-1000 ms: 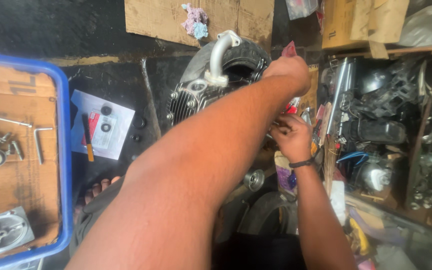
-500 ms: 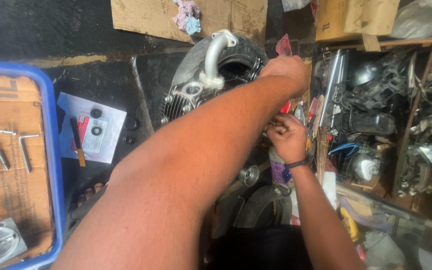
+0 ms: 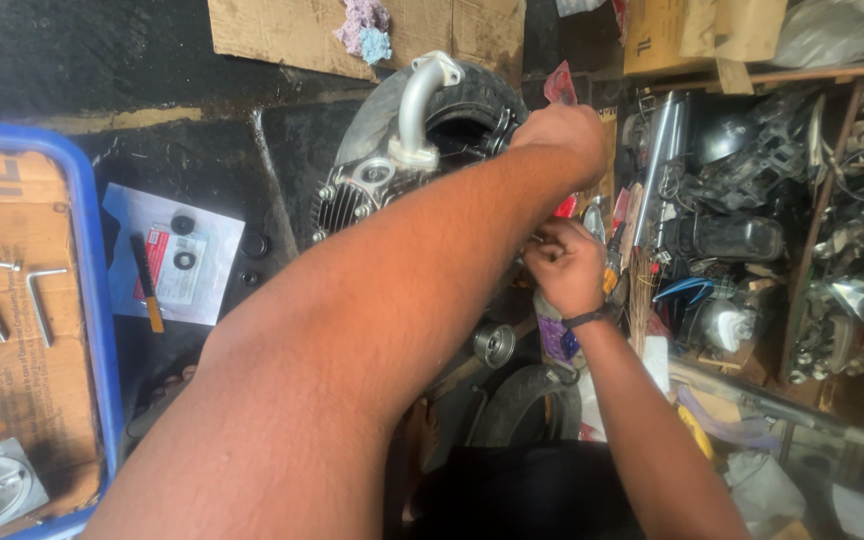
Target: The person is assembling a small engine, likely a motorcycle engine, by installing a timing chain and sprocket onto the crankshaft. They use a hammer to tap the sprocket into place and then use a wrench to tighten bolts on the engine casing.
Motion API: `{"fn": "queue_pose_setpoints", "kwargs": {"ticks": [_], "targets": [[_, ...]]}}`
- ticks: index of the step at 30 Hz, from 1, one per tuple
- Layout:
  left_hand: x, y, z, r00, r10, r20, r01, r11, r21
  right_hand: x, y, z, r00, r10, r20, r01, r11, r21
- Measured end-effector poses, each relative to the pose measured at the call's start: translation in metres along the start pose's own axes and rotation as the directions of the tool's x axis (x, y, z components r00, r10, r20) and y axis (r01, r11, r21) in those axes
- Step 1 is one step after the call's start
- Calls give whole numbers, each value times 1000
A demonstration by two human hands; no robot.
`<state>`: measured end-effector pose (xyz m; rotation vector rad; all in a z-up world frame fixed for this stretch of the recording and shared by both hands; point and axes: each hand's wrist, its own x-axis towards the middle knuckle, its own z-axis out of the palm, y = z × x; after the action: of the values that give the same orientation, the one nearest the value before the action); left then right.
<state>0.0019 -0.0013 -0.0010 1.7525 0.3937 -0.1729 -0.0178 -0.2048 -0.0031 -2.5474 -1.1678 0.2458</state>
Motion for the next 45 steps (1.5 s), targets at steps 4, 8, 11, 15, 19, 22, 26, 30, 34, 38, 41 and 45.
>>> {"fn": "queue_pose_setpoints", "kwargs": {"ticks": [4, 8, 11, 15, 19, 22, 26, 30, 34, 38, 41, 45], "targets": [[-1, -1, 1, 1000, -3, -27, 4, 1000, 16, 5, -5, -4, 988, -152, 35, 156, 964, -217], [-2, -4, 2, 996, 84, -36, -81, 993, 85, 8, -9, -5, 999, -41, 32, 44, 994, -104], [0, -3, 1, 995, 84, -44, -80, 992, 99, 9, -10, -5, 996, -81, 39, 86, 983, -162], [3, -1, 2, 998, 44, -53, -40, 996, 73, 8, -8, -4, 992, -121, 33, 125, 979, -163], [0, 0, 0, 997, 31, -68, -26, 997, 70, 8, -4, 1, 993, -122, -1, 121, 986, -117], [-2, -2, -3, 996, 27, -89, -19, 996, 87, 7, 1, 5, 993, -112, -23, 109, 988, -112], [2, -5, -1, 993, -3, -115, 14, 995, 94, 7, 13, 2, 988, -151, 4, 151, 981, -119], [2, -6, -2, 981, -14, -192, 18, 1000, 17, 15, 10, -9, 962, -248, 113, 266, 946, -185], [3, 0, 0, 991, -58, -121, 58, 998, -5, 20, -6, -26, 949, -262, 178, 302, 918, -257], [6, -2, -3, 985, 165, -54, -160, 983, 86, 9, -14, -15, 947, -303, 104, 320, 882, -346], [2, 6, -1, 993, 118, -1, -118, 991, -65, -5, 0, 0, 987, -158, 11, 144, 867, -477], [-6, 11, -14, 991, 124, 55, -115, 983, -141, -11, 39, -5, 947, 313, 68, -277, 907, -316]]}}
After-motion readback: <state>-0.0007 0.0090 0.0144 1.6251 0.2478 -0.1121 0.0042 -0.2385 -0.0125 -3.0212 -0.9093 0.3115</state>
